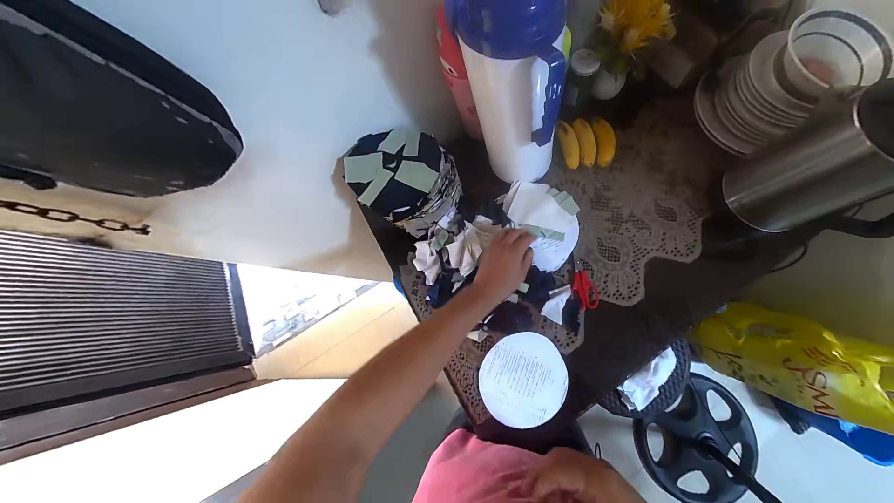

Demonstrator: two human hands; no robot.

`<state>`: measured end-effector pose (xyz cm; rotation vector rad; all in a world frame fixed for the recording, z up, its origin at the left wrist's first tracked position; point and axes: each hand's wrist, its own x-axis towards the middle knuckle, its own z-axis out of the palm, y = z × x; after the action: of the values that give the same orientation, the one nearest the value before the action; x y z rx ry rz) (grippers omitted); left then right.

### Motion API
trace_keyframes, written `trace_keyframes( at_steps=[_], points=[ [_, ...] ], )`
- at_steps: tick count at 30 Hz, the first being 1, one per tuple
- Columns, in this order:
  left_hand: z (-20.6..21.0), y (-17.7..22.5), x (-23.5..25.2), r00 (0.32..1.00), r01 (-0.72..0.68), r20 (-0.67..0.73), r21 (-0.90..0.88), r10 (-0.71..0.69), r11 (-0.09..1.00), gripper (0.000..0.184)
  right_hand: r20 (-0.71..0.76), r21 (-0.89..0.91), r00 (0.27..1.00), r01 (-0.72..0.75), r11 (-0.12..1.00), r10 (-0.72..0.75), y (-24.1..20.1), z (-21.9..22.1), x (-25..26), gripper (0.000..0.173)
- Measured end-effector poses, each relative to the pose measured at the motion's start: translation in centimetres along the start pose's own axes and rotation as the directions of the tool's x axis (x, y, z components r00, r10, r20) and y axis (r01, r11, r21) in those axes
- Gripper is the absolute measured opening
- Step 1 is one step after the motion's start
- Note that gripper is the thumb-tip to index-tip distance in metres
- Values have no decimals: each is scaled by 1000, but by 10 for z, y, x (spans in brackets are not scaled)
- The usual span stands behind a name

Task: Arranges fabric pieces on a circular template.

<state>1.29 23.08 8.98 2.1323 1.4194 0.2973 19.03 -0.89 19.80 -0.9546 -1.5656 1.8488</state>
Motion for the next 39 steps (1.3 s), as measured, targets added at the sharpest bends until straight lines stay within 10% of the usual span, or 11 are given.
trace_keyframes(
  at_steps=[4, 12, 23, 28, 39],
  points=[
    [-5, -6, 54, 990, -134, 66, 120, 127, 984, 27, -266, 79, 896, -347, 935, 355, 74, 8, -52, 20],
    [-6, 11, 91, 941, -186, 324, 240, 102, 953, 26, -381, 139, 800, -445, 885, 463, 85, 16, -41, 20],
    [1, 27, 158, 953, -87, 301, 225, 16, 971, 25, -502, 149, 718, -478, 865, 483, 92, 26, -51, 21],
    [-17, 15, 139, 962, -236, 150, 39, 228, 971, 17, -496, 165, 715, -480, 862, 493, 95, 29, -53, 21],
    [-79, 16, 53, 964, -193, -219, -183, 152, 964, 16, -317, -211, 848, -500, 840, 425, 74, -7, -16, 25]
  ],
)
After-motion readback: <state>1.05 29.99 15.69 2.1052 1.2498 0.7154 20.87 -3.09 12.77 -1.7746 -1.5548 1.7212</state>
